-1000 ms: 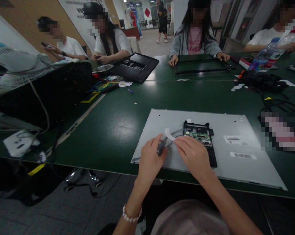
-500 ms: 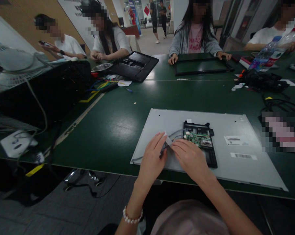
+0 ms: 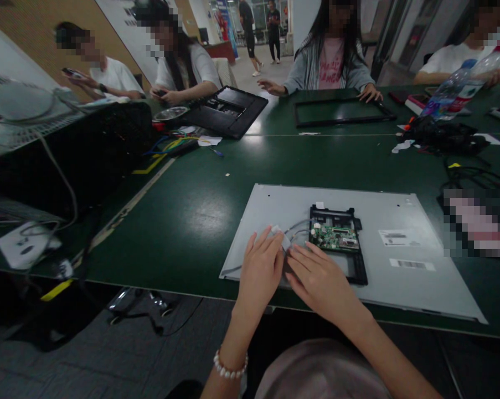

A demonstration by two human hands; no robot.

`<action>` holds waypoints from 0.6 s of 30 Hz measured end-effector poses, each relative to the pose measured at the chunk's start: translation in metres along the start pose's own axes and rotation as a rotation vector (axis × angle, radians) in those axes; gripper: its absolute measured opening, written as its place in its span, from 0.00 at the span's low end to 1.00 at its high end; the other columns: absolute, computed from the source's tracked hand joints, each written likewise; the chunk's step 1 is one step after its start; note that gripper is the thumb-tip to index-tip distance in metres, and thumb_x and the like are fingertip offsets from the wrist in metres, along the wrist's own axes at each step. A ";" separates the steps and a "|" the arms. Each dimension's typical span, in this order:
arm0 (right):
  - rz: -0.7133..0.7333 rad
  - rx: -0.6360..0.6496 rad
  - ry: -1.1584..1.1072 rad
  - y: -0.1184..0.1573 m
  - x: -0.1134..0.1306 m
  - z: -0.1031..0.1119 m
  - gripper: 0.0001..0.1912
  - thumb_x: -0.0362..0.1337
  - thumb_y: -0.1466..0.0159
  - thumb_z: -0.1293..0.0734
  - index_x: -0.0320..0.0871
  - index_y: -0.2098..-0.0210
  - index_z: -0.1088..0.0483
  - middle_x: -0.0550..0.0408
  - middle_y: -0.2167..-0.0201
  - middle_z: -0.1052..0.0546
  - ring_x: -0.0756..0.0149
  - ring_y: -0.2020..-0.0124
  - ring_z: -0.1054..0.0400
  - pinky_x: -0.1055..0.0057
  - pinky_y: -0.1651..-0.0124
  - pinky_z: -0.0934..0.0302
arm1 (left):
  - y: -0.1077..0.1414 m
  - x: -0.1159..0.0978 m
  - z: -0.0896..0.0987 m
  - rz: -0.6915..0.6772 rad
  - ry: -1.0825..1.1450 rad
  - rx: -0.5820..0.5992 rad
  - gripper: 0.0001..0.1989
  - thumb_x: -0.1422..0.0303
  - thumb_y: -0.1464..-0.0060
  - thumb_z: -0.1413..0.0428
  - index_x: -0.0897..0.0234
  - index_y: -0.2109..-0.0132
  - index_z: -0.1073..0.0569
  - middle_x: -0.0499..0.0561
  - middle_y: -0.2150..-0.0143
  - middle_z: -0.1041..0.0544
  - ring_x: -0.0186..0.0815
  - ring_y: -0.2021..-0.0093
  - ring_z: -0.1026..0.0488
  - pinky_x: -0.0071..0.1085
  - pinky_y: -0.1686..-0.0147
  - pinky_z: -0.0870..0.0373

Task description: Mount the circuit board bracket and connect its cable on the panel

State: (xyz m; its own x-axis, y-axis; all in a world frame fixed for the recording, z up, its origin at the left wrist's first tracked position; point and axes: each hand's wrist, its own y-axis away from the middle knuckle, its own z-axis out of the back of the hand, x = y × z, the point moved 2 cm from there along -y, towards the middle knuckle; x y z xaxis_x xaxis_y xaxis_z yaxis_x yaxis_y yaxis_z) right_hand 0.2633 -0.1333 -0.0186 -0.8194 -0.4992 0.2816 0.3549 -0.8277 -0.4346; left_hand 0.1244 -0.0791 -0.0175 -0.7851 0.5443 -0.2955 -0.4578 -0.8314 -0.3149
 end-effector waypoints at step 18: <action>-0.036 0.183 -0.059 0.027 0.002 0.014 0.33 0.41 0.35 0.37 0.32 0.35 0.43 0.41 0.32 0.41 0.55 0.32 0.47 0.55 0.32 0.46 | -0.018 -0.018 -0.008 0.164 -0.041 0.047 0.18 0.71 0.38 0.51 0.66 0.42 0.31 0.58 0.42 0.26 0.41 0.41 0.30 0.45 0.36 0.42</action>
State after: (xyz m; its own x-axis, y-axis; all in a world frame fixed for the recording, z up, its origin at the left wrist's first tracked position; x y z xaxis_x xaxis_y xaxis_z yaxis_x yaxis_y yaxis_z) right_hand 0.2776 -0.1606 -0.0177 -0.8070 -0.4785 0.3462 0.4065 -0.8752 -0.2622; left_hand 0.1506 -0.0728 -0.0138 -0.8668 0.3968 -0.3021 -0.3405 -0.9134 -0.2229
